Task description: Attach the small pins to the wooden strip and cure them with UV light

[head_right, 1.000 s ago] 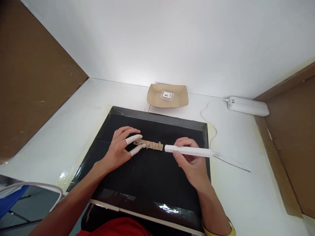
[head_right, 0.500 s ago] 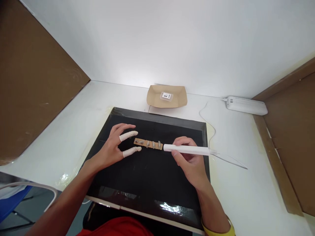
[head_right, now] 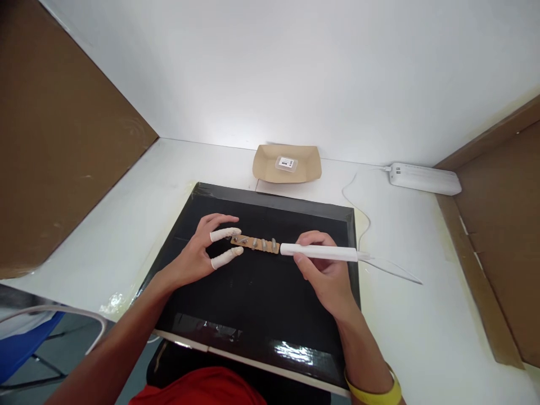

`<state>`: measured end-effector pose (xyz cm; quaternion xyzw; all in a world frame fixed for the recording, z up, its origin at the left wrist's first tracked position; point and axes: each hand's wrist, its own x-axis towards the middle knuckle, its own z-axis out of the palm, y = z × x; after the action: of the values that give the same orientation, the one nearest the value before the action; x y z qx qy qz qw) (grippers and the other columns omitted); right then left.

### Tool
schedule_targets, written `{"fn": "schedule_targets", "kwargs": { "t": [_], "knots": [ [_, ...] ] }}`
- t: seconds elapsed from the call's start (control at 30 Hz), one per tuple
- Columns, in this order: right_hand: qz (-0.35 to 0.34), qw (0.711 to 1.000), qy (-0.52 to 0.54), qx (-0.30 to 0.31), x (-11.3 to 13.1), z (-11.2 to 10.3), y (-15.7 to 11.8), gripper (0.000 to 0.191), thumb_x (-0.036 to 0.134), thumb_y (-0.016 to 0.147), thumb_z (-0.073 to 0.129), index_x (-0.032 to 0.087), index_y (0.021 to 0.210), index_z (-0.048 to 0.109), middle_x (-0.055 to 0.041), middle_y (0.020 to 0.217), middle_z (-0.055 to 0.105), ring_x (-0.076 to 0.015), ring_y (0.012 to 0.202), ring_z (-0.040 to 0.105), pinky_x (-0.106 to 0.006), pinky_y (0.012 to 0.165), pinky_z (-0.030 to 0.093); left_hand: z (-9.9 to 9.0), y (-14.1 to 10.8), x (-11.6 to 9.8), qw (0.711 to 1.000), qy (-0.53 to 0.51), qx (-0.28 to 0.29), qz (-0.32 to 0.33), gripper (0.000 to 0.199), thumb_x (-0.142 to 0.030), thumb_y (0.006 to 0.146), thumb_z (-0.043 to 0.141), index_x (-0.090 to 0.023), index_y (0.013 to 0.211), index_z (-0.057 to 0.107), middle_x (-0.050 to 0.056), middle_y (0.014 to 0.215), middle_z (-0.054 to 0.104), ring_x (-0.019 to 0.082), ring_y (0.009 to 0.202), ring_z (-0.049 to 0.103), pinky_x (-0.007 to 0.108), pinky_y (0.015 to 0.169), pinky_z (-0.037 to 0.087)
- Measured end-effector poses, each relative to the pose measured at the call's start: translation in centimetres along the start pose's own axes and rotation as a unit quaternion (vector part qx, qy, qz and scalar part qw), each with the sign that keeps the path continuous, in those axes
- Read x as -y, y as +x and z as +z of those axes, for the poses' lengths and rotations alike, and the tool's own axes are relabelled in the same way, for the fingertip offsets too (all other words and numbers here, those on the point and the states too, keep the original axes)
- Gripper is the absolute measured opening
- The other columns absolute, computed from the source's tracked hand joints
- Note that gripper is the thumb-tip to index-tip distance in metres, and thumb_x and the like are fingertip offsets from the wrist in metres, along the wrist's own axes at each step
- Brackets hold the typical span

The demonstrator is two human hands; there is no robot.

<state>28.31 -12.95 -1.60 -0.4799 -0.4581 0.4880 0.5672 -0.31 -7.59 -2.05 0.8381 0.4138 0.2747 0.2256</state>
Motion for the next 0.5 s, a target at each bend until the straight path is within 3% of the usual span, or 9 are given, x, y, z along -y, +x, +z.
{"fn": "schedule_targets", "kwargs": {
  "t": [0.5],
  "knots": [
    [0.001, 1.0, -0.009, -0.004, -0.4, -0.3, -0.1, 0.015, 0.026, 0.087, 0.079, 0.026, 0.094, 0.066, 0.0021, 0.095, 0.063, -0.0062, 0.052, 0.053, -0.023, 0.041, 0.042, 1.1, 0.5, 0.4, 0.999, -0.03, -0.025, -0.001, 0.014, -0.025, 0.102, 0.066, -0.025, 0.114, 0.072, 0.005, 0.135, 0.068, 0.022, 0.131, 0.053, 0.045, 0.114, 0.049]
  ]
}}
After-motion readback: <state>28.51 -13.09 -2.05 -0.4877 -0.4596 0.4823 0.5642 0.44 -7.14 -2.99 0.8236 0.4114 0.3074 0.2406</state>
